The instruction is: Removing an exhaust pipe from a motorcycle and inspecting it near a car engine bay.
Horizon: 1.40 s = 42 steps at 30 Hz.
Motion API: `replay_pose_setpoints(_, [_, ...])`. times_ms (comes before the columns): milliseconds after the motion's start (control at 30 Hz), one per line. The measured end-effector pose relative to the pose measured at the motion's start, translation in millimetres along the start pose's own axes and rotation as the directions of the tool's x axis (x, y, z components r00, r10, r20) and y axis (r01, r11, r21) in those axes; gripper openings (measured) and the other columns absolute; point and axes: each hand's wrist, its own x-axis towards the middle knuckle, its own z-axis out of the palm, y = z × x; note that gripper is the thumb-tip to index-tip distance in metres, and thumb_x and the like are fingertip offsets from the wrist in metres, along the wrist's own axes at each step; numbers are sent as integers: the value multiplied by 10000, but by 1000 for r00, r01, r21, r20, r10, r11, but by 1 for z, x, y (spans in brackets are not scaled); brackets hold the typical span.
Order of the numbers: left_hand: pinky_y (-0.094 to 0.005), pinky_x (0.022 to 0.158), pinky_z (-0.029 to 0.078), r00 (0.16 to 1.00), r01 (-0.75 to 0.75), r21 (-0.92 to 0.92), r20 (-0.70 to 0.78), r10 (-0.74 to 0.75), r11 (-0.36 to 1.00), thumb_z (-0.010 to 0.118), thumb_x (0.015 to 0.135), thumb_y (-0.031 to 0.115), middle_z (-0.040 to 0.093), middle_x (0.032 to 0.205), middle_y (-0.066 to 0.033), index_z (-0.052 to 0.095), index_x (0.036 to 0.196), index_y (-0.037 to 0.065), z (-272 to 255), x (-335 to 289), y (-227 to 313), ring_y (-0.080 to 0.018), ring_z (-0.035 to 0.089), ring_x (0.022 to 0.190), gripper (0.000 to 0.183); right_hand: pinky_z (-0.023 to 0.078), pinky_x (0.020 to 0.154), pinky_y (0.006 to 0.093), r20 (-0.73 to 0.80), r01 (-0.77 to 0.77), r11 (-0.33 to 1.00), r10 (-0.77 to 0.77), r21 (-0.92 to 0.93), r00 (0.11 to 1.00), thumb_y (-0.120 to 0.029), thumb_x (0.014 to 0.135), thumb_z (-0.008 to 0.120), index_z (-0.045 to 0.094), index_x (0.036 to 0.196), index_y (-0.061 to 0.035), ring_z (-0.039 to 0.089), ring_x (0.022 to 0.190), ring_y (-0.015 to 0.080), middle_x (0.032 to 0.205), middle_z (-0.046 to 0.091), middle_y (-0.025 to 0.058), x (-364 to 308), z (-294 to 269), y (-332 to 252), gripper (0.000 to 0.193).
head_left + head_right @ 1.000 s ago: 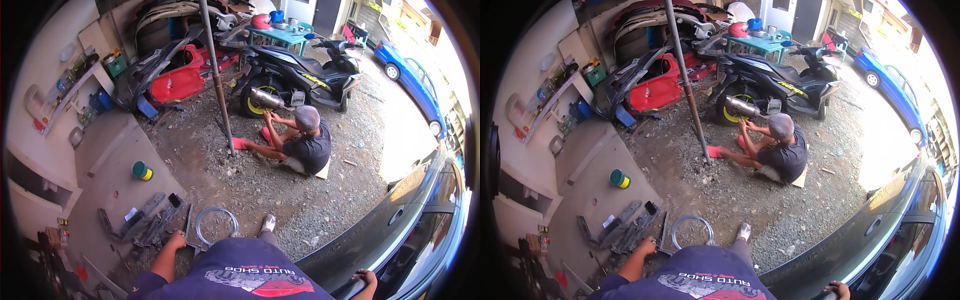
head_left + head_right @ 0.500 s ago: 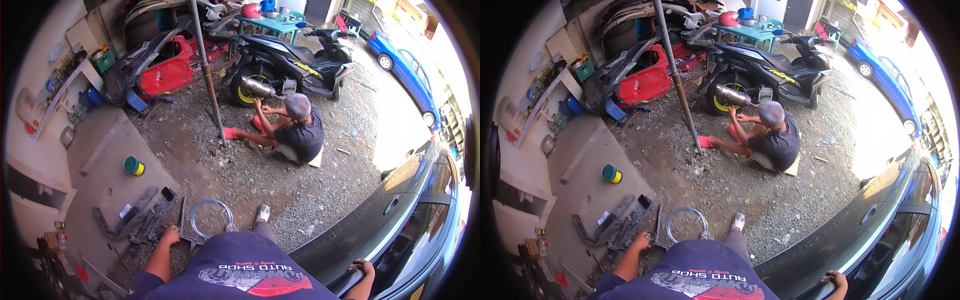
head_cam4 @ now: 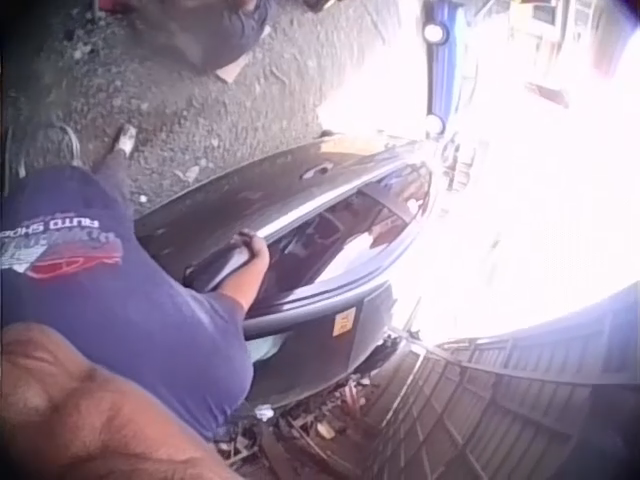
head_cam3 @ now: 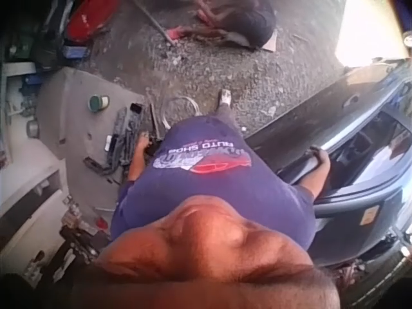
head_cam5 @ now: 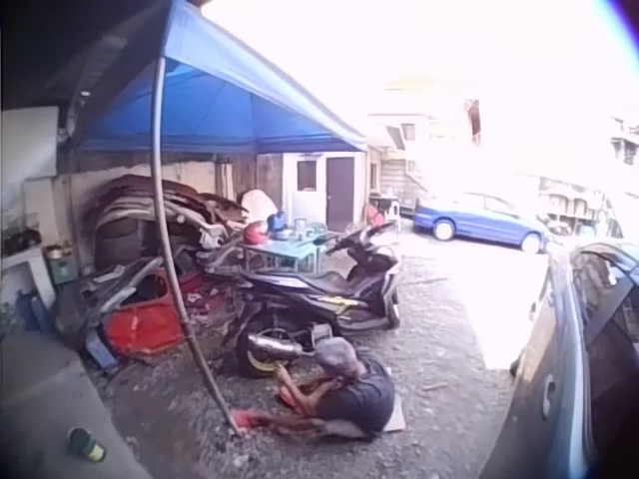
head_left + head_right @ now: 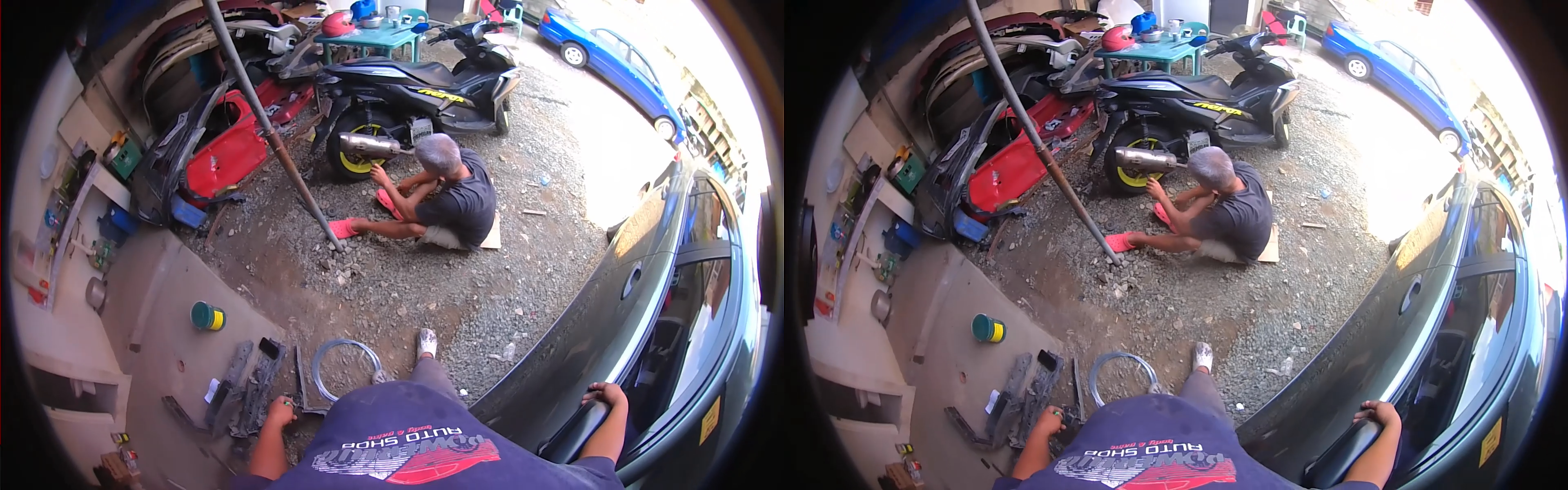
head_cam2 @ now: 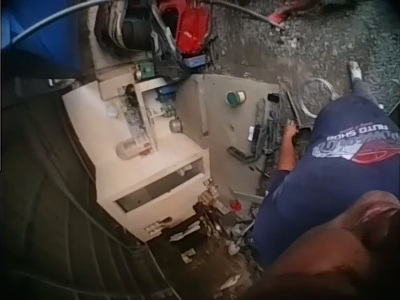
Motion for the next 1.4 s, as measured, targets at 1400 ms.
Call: replay_pose_setpoints(1400, [-314,481,489,998,52,-97,45,-48,994,535,1007,78,692,904,-93,588,1245,34,10,1,31,-188,704,620,248,581,945,506,-55,24,994,-30,-104,998,-221,1054,492,529,1347,125,727,984,498,1068,715,356,-12,6,-4,455])
